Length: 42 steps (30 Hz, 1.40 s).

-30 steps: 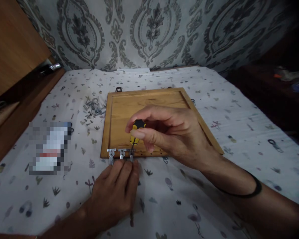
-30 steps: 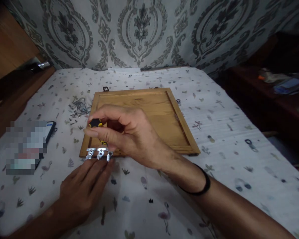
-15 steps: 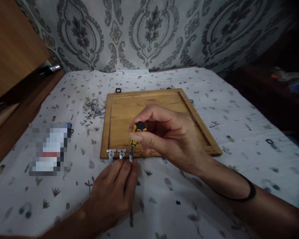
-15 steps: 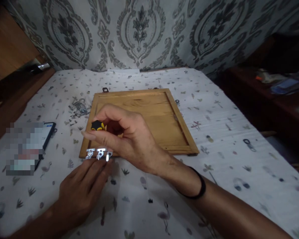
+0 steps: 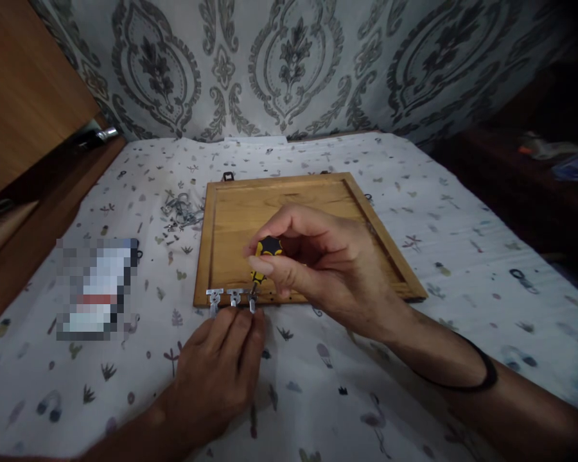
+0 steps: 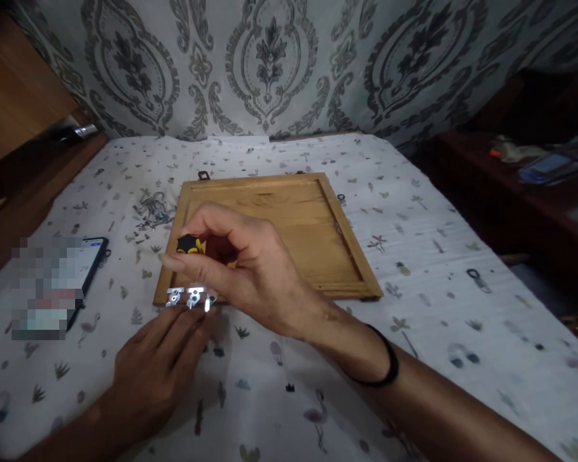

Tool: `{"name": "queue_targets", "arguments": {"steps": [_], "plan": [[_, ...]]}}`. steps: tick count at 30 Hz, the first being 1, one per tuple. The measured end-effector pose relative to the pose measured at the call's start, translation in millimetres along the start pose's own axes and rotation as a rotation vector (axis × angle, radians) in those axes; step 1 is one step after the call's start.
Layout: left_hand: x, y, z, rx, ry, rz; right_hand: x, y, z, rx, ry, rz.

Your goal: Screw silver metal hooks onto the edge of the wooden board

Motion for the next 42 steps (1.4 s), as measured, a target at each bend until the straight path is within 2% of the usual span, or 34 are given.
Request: {"name": "queue_targets", "arguments": {"steps": [3, 8, 14, 17, 20, 25, 29, 32, 37, 39, 42], "plan": [[-0.4, 0.0, -0.6, 0.002, 0.007, -0.008, -0.3, 3.3, 2.4, 0.056, -0.017, 0.065], [-0.9, 0.3, -0.9, 0.004, 0.001, -0.015, 2.7, 1.7, 2.3, 0.053, 0.021, 0.041], [-1.7, 0.8, -2.2, 0.006, 0.030, -0.011, 0.3, -3.6, 1.1, -0.001, -0.166, 0.032], [-1.5, -0.1, -0.1, 0.002, 0.006, -0.010, -1.7, -4.7, -0.2, -0.006, -0.209, 0.008], [-1.5, -0.3, 0.5, 0.007, -0.004, -0.004, 0.2, -3.6, -2.2, -0.018, -0.149, 0.004], [-2.1, -0.4, -0.1, 0.005, 0.003, -0.005, 3.9, -7.7, -2.1, -0.161, -0.025, -0.095], [-1.9, -0.2, -0.1, 0.007, -0.003, -0.004, 3.6, -0.1, -0.6, -0.071, 0.011, -0.023], [-1.4, -0.4, -0.2, 0.007, -0.007, -0.006, 2.5, 0.8, -1.6, -0.043, -0.013, 0.002], [-0.6, -1.2, -1.5, 0.002, 0.012, -0.012, 0.0, -4.2, 0.0, -0.046, -0.201, 0.006], [-0.8, -1.1, -0.8, -0.001, -0.002, -0.009, -0.3, -3.4, -1.3, -0.028, -0.197, 0.029], [-1.5, -1.0, 0.0, 0.001, -0.012, -0.008, 1.1, -1.7, -2.6, -0.040, -0.125, 0.028]]}}
Point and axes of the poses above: each hand's wrist, its own x-axis towards the middle knuckle, its own z-axis out of the palm, y = z × x, the point moved 6 cm from there along x, towards the middle knuckle, and after that the axes turned 5 degrees about -y, right-handed, at the moved point
